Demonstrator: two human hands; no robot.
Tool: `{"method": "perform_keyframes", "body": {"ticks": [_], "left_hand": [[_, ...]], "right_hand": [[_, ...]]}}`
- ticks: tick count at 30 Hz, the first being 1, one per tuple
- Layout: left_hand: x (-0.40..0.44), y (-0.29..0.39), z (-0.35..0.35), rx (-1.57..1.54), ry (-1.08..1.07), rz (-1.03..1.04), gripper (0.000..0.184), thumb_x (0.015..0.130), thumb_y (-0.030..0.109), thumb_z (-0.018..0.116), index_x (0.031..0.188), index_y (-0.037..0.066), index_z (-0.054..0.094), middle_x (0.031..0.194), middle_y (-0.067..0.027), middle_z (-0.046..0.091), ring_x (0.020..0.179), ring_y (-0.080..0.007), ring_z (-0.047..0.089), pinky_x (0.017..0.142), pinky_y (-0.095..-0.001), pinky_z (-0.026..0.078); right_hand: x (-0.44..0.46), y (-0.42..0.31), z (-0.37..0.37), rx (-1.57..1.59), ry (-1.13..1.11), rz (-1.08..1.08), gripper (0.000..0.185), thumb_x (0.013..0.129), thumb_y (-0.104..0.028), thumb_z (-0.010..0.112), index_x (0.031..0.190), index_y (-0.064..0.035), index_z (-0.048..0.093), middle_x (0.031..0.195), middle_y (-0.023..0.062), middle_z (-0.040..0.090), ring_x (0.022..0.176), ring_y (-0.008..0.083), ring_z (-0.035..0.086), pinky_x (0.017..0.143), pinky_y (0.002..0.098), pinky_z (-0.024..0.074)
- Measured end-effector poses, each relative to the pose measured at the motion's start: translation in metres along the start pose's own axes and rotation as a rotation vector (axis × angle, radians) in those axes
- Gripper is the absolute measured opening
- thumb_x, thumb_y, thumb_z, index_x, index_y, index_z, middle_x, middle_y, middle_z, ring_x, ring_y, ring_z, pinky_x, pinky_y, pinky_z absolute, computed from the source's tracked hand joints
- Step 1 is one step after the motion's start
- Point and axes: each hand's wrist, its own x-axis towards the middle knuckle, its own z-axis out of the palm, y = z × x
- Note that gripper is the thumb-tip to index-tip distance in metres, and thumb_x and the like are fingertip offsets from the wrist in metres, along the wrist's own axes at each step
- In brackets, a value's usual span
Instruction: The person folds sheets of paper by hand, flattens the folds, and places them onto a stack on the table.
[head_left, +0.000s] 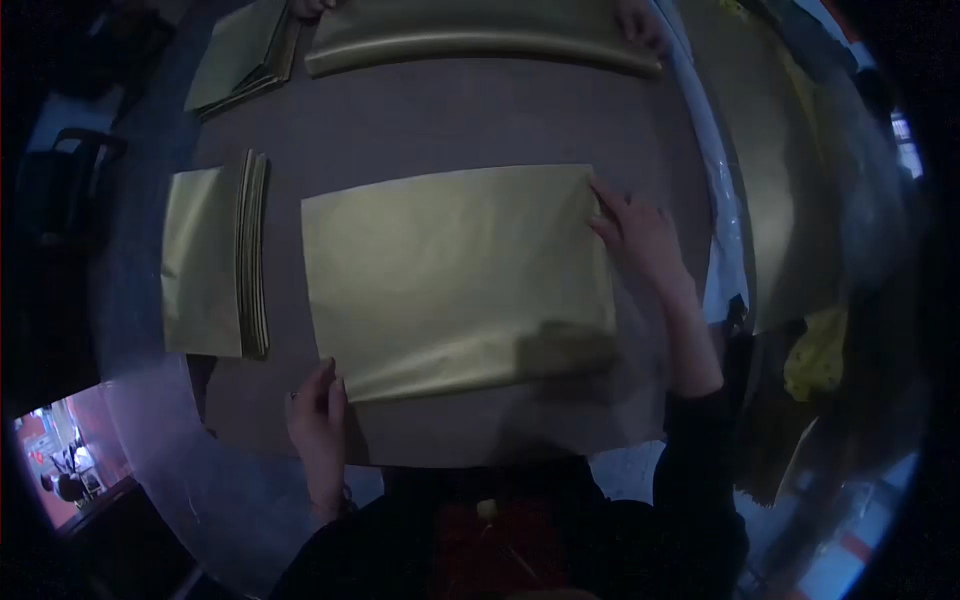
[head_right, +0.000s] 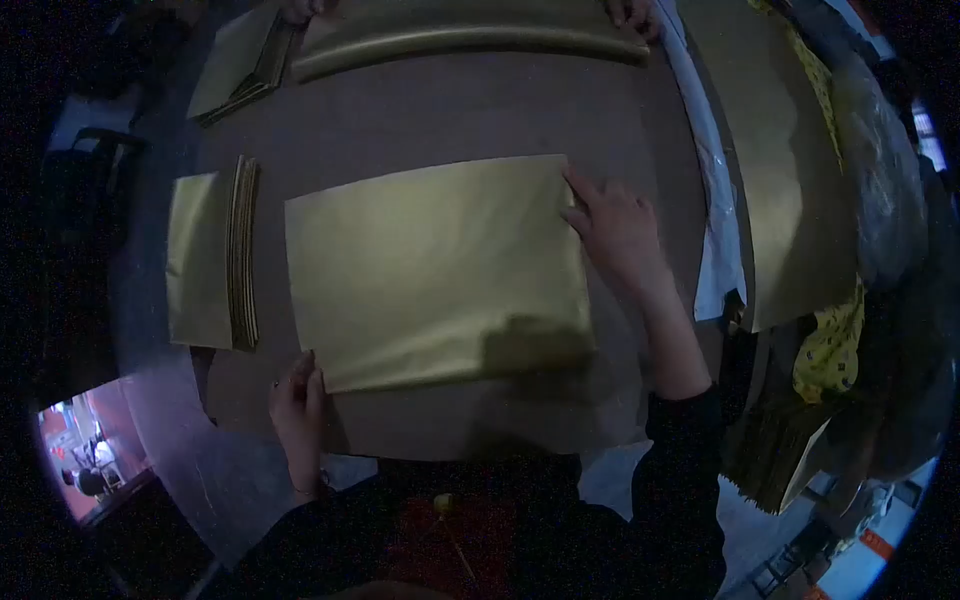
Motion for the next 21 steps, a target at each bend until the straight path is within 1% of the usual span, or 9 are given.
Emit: {"method": "perform_keyframes", "body": {"ticks": [3,5,6,7,9,11,14,20,21], "left_hand": [[-0.001,0.001,0.002,-0.104,0.018,-0.079,0.026,0.084,0.007,0.063,0.110,0.006,0.063,0.090,-0.0102,0.067,0.078,-0.0217,0.061,0.071,-0.0333,0.046],[0.000,-0.001,0.002,0.053,0.054,0.111,0.024,0.082,0.008,0.065,0.106,0.007,0.064,0.089,-0.0089,0.067,0.077,-0.0231,0.062,0.073,-0.0343,0.045],[0.000,-0.001,0.002,0.057,0.078,0.089,0.024,0.082,0.008,0.065,0.106,0.007,0.064,0.089,-0.0089,0.067,0.077,-0.0231,0.062,0.073,-0.0343,0.045],[0.000,-0.001,0.001,0.043,0.077,0.118,0.024,0.082,0.008,0.065,0.105,0.008,0.064,0.088,-0.0086,0.067,0.076,-0.0240,0.061,0.074,-0.0344,0.045],[0.001,-0.006,0.005,0.005,0.075,0.144,0.023,0.080,0.008,0.066,0.103,0.008,0.065,0.086,-0.0087,0.066,0.075,-0.0254,0.061,0.073,-0.0349,0.045],[-0.001,-0.004,0.002,0.037,0.093,0.128,0.023,0.080,0.008,0.066,0.103,0.008,0.065,0.086,-0.0087,0.066,0.076,-0.0259,0.061,0.073,-0.0356,0.045],[-0.003,-0.001,0.004,-0.007,0.140,0.105,0.024,0.079,0.009,0.067,0.102,0.008,0.066,0.086,-0.0090,0.066,0.077,-0.0271,0.060,0.072,-0.0374,0.046],[-0.006,-0.008,0.008,0.017,0.149,0.127,0.023,0.080,0.013,0.066,0.103,0.010,0.066,0.086,-0.0083,0.066,0.079,-0.0260,0.060,0.071,-0.0360,0.047],[-0.006,-0.008,0.010,0.030,0.154,0.105,0.024,0.081,0.014,0.066,0.104,0.010,0.066,0.081,-0.0078,0.065,0.078,-0.0257,0.059,0.070,-0.0363,0.047]], "right_hand": [[0.007,-0.006,-0.010,0.008,-0.083,-0.001,0.053,0.088,-0.039,0.055,0.138,-0.0263,0.040,0.098,0.0168,0.057,0.096,0.0329,0.058,0.089,0.0461,0.0423],[0.013,-0.002,-0.015,0.075,-0.115,0.007,0.058,0.086,-0.037,0.059,0.138,-0.0263,0.038,0.105,0.0158,0.059,0.099,0.0336,0.059,0.088,0.0449,0.0443],[0.015,0.006,-0.012,0.150,-0.119,-0.005,0.062,0.084,-0.035,0.063,0.139,-0.0263,0.037,0.111,0.0139,0.061,0.101,0.0342,0.059,0.085,0.0439,0.0467],[0.018,0.008,-0.013,0.150,-0.117,-0.043,0.062,0.084,-0.035,0.063,0.139,-0.0263,0.037,0.111,0.0139,0.061,0.101,0.0342,0.059,0.085,0.0439,0.0467],[0.021,0.004,-0.017,0.106,-0.199,0.020,0.064,0.083,-0.034,0.064,0.140,-0.0251,0.036,0.114,0.0132,0.060,0.103,0.0342,0.058,0.084,0.0432,0.0478],[0.023,0.010,-0.007,0.096,-0.180,-0.057,0.065,0.084,-0.034,0.063,0.141,-0.0247,0.034,0.117,0.0133,0.059,0.103,0.0330,0.059,0.085,0.0436,0.0477],[0.023,0.017,0.002,0.068,-0.173,-0.040,0.069,0.085,-0.032,0.061,0.144,-0.0260,0.027,0.114,0.0171,0.058,0.102,0.0358,0.058,0.084,0.0464,0.0470],[0.025,0.021,0.007,0.065,-0.146,-0.078,0.067,0.086,-0.033,0.060,0.144,-0.0251,0.028,0.117,0.0187,0.057,0.102,0.0373,0.058,0.085,0.0469,0.0460],[0.027,0.025,0.010,0.068,-0.146,-0.079,0.067,0.086,-0.033,0.060,0.144,-0.0251,0.028,0.117,0.0187,0.057,0.102,0.0373,0.058,0.085,0.0469,0.0460]]}}
